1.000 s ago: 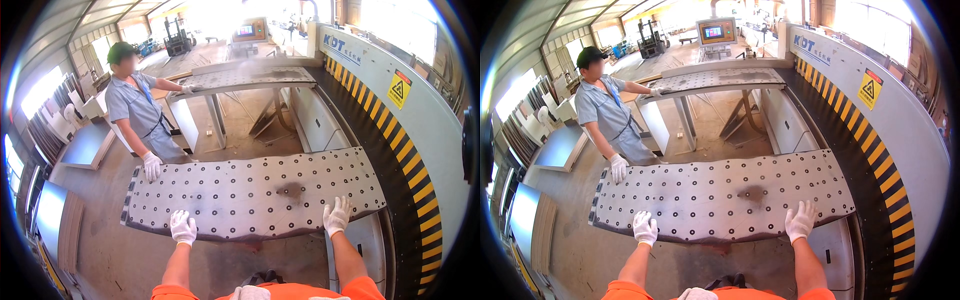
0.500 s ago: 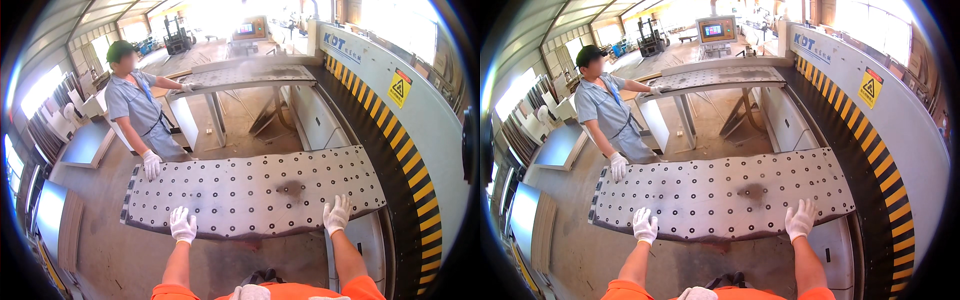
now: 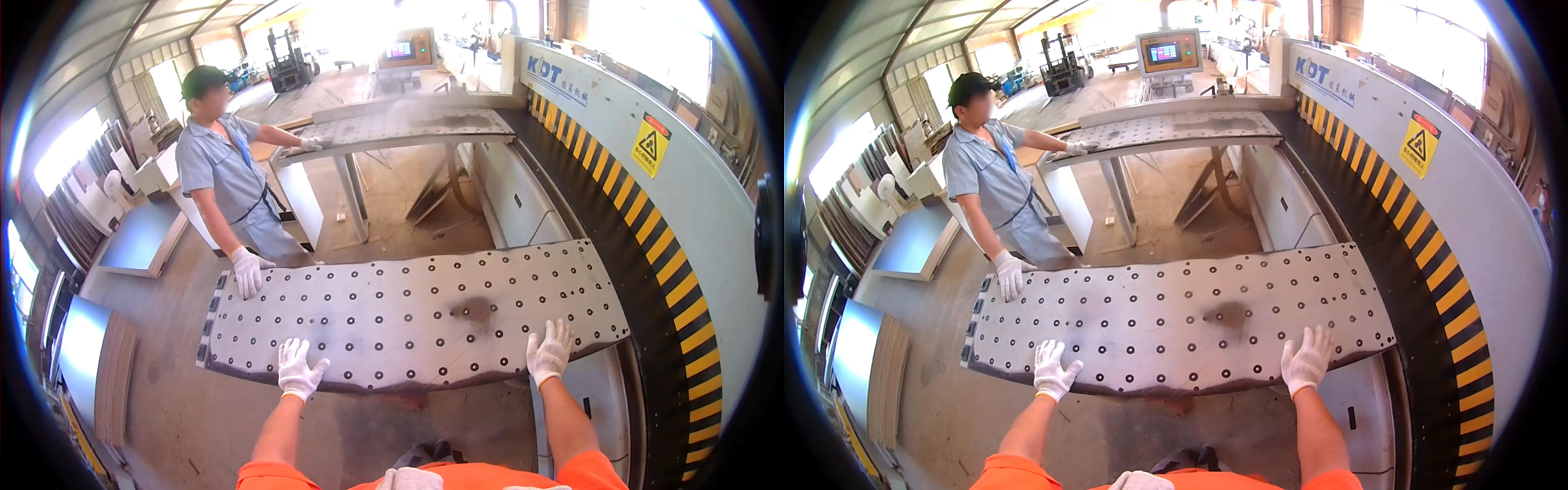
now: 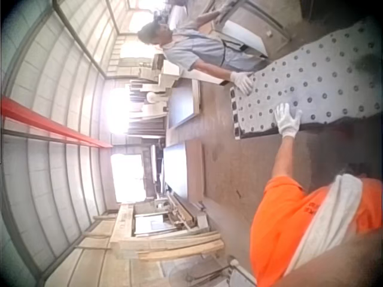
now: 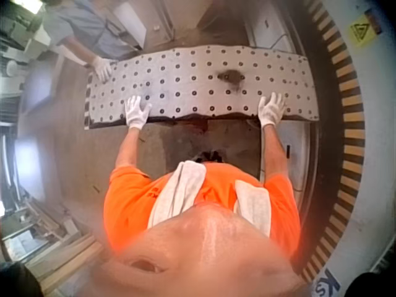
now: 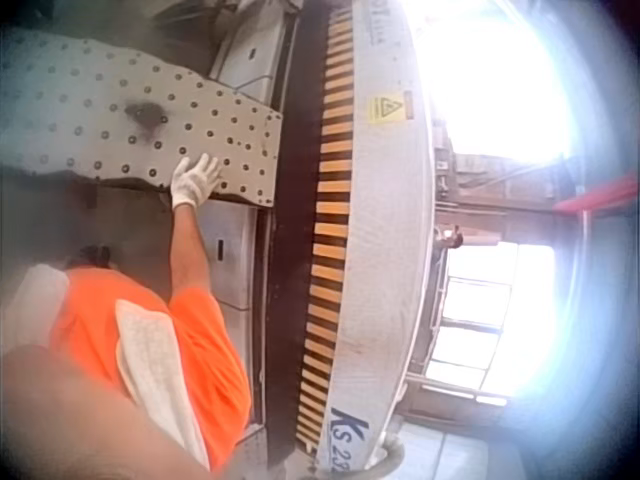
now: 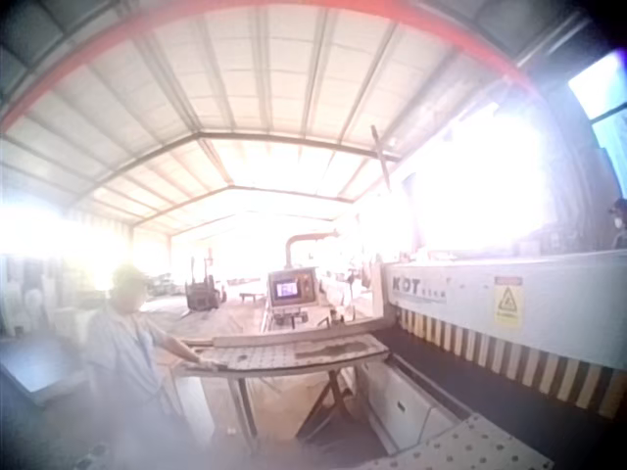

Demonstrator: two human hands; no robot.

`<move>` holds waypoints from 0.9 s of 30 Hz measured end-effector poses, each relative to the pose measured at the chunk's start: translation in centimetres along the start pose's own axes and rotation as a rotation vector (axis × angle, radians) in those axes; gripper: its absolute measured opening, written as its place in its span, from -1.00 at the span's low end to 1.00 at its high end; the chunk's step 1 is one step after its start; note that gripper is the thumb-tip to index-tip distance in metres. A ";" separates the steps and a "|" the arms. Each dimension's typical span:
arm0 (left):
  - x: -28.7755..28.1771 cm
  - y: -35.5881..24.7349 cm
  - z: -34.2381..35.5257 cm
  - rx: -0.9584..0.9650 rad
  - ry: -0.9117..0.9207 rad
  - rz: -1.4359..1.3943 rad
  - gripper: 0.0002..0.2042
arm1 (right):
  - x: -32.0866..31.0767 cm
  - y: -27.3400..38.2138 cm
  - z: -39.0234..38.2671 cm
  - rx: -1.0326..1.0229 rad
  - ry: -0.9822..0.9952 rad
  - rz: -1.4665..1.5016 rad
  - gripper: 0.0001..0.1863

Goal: The person, alongside a coworker, carries large wooden panels from a stack, places them onto a cutting machine table, and pushes them into the machine.

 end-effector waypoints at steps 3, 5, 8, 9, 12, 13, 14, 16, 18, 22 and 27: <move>0.1 -0.7 -0.2 0.101 0.057 -0.009 -0.15 | 0.4 -0.5 -0.2 0.007 0.014 0.000 -0.38; 0.1 -0.4 -0.4 0.109 0.076 -0.015 -0.14 | 0.4 -0.4 -0.3 -0.007 -0.008 0.000 -0.37; 0.1 -0.6 -0.4 0.112 0.093 -0.037 -0.18 | 0.4 -0.3 -0.1 -0.017 -0.002 -0.006 -0.38; 0.2 -0.6 -0.3 0.114 0.087 -0.037 -0.20 | 0.5 -0.4 -0.1 -0.016 -0.001 -0.008 -0.38; 0.5 0.0 -0.5 0.122 0.069 -0.035 -0.24 | 0.4 -0.2 0.0 -0.025 -0.013 -0.006 -0.38; 0.5 0.1 -0.4 0.131 0.058 -0.038 -0.26 | 0.3 -0.2 0.0 -0.026 -0.013 -0.004 -0.38; 0.6 0.3 -0.5 0.130 0.057 -0.036 -0.26 | 0.3 -0.1 0.0 -0.027 -0.013 -0.001 -0.38; 0.7 0.3 -0.5 0.130 0.054 -0.036 -0.29 | 0.3 -0.1 -0.1 -0.025 -0.013 0.003 -0.38; 0.6 0.1 -0.6 0.114 0.051 -0.036 -0.28 | 0.3 -0.2 -0.1 -0.021 -0.013 0.007 -0.39; -0.2 -0.3 -0.6 0.099 0.036 -0.044 -0.27 | 0.3 -0.3 -0.3 -0.009 -0.006 0.006 -0.40; 0.2 -0.1 -0.5 0.112 0.022 -0.028 -0.27 | 0.2 -0.1 -0.3 -0.006 -0.017 0.003 -0.41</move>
Point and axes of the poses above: each hand's wrist, its own z-axis towards the middle knuckle, its own x-axis out of the palm, y = z × x, the point moved 10 cm from there along z, towards the middle knuckle, and after that the axes turned 10 degrees about -y, right-handed, at the moved point
